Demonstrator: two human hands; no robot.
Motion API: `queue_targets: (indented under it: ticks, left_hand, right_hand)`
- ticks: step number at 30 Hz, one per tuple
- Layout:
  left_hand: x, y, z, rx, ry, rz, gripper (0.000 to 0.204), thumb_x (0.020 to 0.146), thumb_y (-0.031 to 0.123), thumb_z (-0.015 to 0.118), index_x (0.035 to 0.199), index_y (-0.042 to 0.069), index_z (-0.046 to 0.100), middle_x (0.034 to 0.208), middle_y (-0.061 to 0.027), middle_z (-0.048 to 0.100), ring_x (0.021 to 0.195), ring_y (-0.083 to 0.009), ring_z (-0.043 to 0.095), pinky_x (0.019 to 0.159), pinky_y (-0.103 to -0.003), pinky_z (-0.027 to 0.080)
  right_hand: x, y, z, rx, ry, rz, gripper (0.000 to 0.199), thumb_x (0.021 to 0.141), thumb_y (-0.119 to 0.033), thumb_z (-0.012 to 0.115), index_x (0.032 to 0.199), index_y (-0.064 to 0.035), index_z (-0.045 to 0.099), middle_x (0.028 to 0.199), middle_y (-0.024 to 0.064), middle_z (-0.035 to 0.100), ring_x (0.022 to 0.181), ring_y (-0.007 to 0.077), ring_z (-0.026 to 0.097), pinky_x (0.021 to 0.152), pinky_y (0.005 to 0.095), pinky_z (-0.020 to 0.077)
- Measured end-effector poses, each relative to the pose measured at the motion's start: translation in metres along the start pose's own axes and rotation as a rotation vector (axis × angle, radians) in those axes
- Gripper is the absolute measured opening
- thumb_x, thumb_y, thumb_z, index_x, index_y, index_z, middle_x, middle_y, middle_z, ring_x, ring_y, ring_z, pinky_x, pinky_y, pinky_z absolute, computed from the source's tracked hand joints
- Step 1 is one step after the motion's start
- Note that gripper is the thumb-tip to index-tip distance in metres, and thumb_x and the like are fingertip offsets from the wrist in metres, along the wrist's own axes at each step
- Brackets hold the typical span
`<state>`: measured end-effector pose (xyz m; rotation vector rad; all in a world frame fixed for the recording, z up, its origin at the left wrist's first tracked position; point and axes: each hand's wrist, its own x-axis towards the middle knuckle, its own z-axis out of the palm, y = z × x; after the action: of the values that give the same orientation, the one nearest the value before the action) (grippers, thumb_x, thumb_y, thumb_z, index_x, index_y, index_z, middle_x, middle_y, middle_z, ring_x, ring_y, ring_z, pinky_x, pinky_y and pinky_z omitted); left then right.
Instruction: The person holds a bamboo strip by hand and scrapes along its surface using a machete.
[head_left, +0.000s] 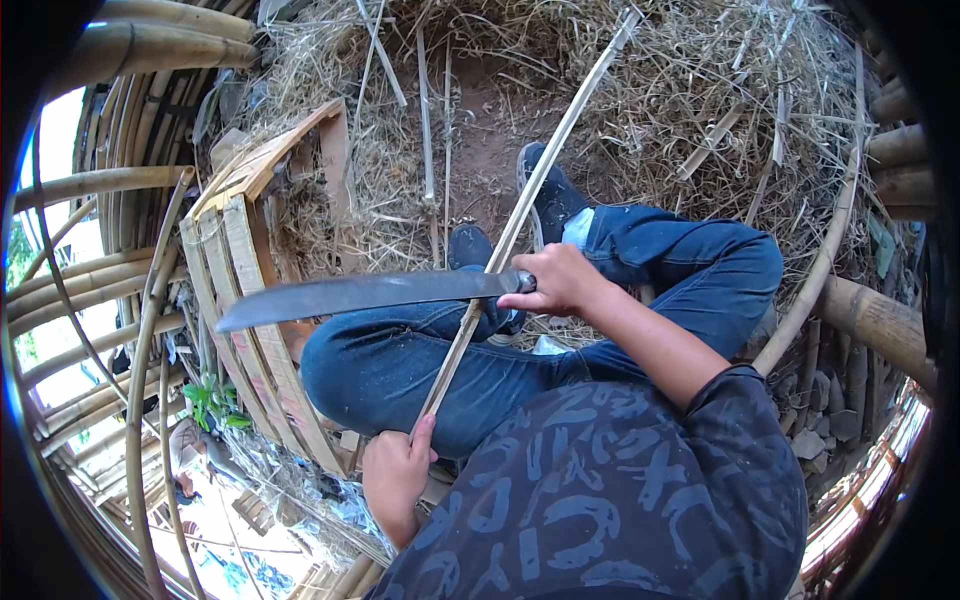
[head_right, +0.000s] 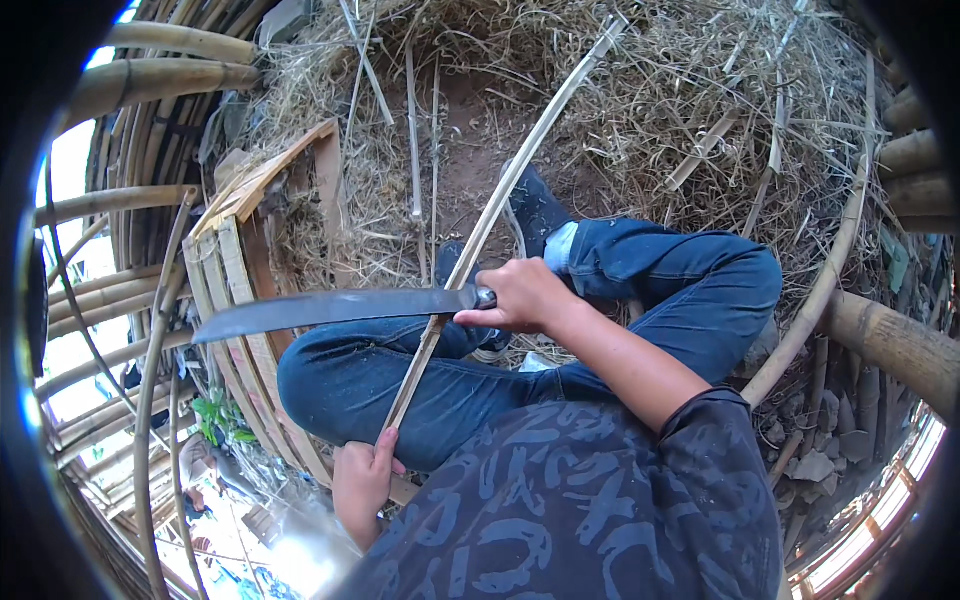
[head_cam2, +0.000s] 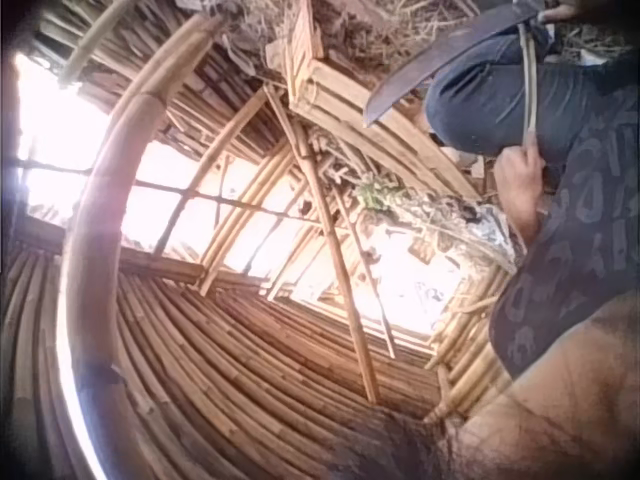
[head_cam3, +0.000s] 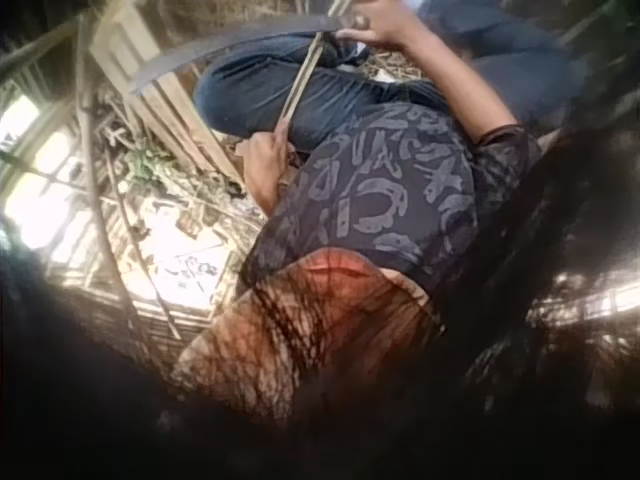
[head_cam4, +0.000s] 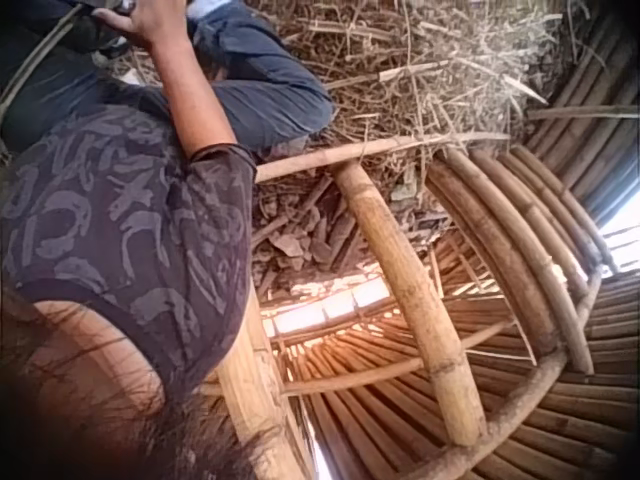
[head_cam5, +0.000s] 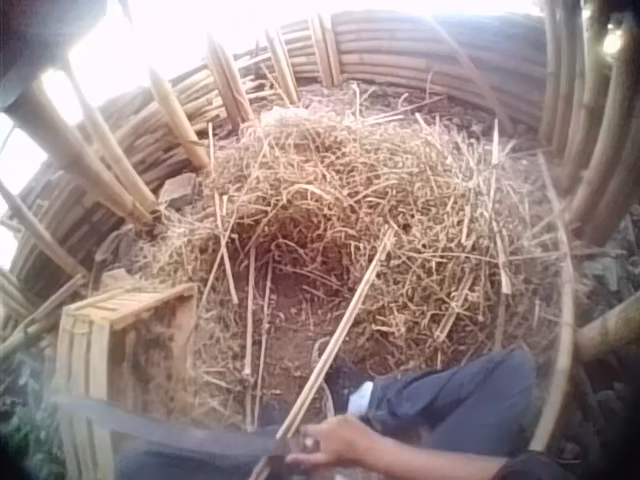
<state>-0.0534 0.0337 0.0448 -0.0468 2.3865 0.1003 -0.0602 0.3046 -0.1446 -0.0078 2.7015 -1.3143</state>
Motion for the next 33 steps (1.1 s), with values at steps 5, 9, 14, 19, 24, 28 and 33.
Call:
queue_targets:
  ticks: [5, 9, 14, 19, 24, 28, 33]
  left_hand:
    - [0.000, -0.003, 0.003, -0.022, 0.005, -0.048, 0.062, 0.092, 0.051, 0.050, 0.057, 0.004, 0.070, 0.053, -0.0161, 0.060, 0.057, -0.0363, 0.063, 0.061, -0.043, 0.050]
    - [0.002, 0.005, 0.000, 0.033, 0.013, 0.003, 0.062, 0.093, 0.049, 0.051, 0.056, 0.003, 0.068, 0.053, -0.0151, 0.060, 0.056, -0.0355, 0.063, 0.061, -0.043, 0.050]
    - [-0.004, 0.005, -0.003, 0.008, 0.026, 0.010, 0.062, 0.094, 0.048, 0.050, 0.055, 0.003, 0.067, 0.052, -0.0154, 0.060, 0.055, -0.0353, 0.063, 0.061, -0.043, 0.050]
    - [-0.002, -0.001, 0.003, -0.064, 0.049, 0.054, 0.062, 0.093, 0.050, 0.051, 0.056, 0.003, 0.067, 0.053, -0.0154, 0.060, 0.057, -0.0352, 0.064, 0.062, -0.043, 0.050]
    - [-0.003, -0.001, -0.008, -0.060, -0.024, 0.040, 0.063, 0.092, 0.050, 0.051, 0.055, 0.002, 0.067, 0.054, -0.0146, 0.061, 0.059, -0.0353, 0.064, 0.065, -0.043, 0.051]
    - [-0.009, 0.002, -0.009, -0.040, -0.012, 0.024, 0.064, 0.092, 0.052, 0.051, 0.054, 0.003, 0.066, 0.053, -0.0139, 0.061, 0.060, -0.0345, 0.064, 0.066, -0.042, 0.051]
    - [-0.006, 0.002, -0.001, -0.022, 0.076, 0.046, 0.063, 0.091, 0.049, 0.055, 0.051, 0.001, 0.063, 0.051, -0.0162, 0.059, 0.055, -0.0371, 0.062, 0.059, -0.044, 0.049]
  right_hand:
    - [0.006, 0.055, -0.018, -0.148, 0.055, 0.171, 0.066, 0.075, -0.072, 0.055, 0.074, -0.0076, 0.067, 0.072, 0.0192, 0.066, 0.070, 0.0374, 0.066, 0.063, 0.0466, 0.0527]
    - [-0.004, 0.119, -0.028, -0.221, 0.138, 0.200, 0.074, 0.073, -0.079, 0.049, 0.071, -0.0068, 0.065, 0.069, 0.0193, 0.064, 0.072, 0.0402, 0.064, 0.062, 0.0493, 0.0503]
    - [0.012, 0.127, -0.036, -0.372, 0.127, 0.151, 0.077, 0.070, -0.083, 0.048, 0.072, -0.0078, 0.064, 0.068, 0.0187, 0.064, 0.070, 0.0406, 0.064, 0.062, 0.0505, 0.0503]
    - [-0.012, 0.144, -0.057, -0.464, 0.175, 0.234, 0.074, 0.071, -0.080, 0.050, 0.081, -0.0090, 0.068, 0.071, 0.0202, 0.065, 0.077, 0.0398, 0.066, 0.066, 0.0496, 0.0518]
    - [-0.041, 0.171, -0.091, -0.181, 0.354, 0.737, 0.071, 0.082, -0.072, 0.046, 0.076, -0.0049, 0.069, 0.076, 0.0216, 0.066, 0.080, 0.0409, 0.065, 0.071, 0.0490, 0.0488]
    - [-0.043, 0.151, -0.092, -0.089, 0.307, 0.684, 0.071, 0.084, -0.069, 0.049, 0.073, -0.0013, 0.066, 0.070, 0.0212, 0.065, 0.074, 0.0405, 0.064, 0.065, 0.0476, 0.0475]
    - [-0.023, 0.044, -0.053, 0.014, 0.108, 0.414, 0.055, 0.083, -0.062, 0.057, 0.085, -0.0084, 0.071, 0.075, 0.0194, 0.067, 0.074, 0.0387, 0.065, 0.065, 0.0460, 0.0501]
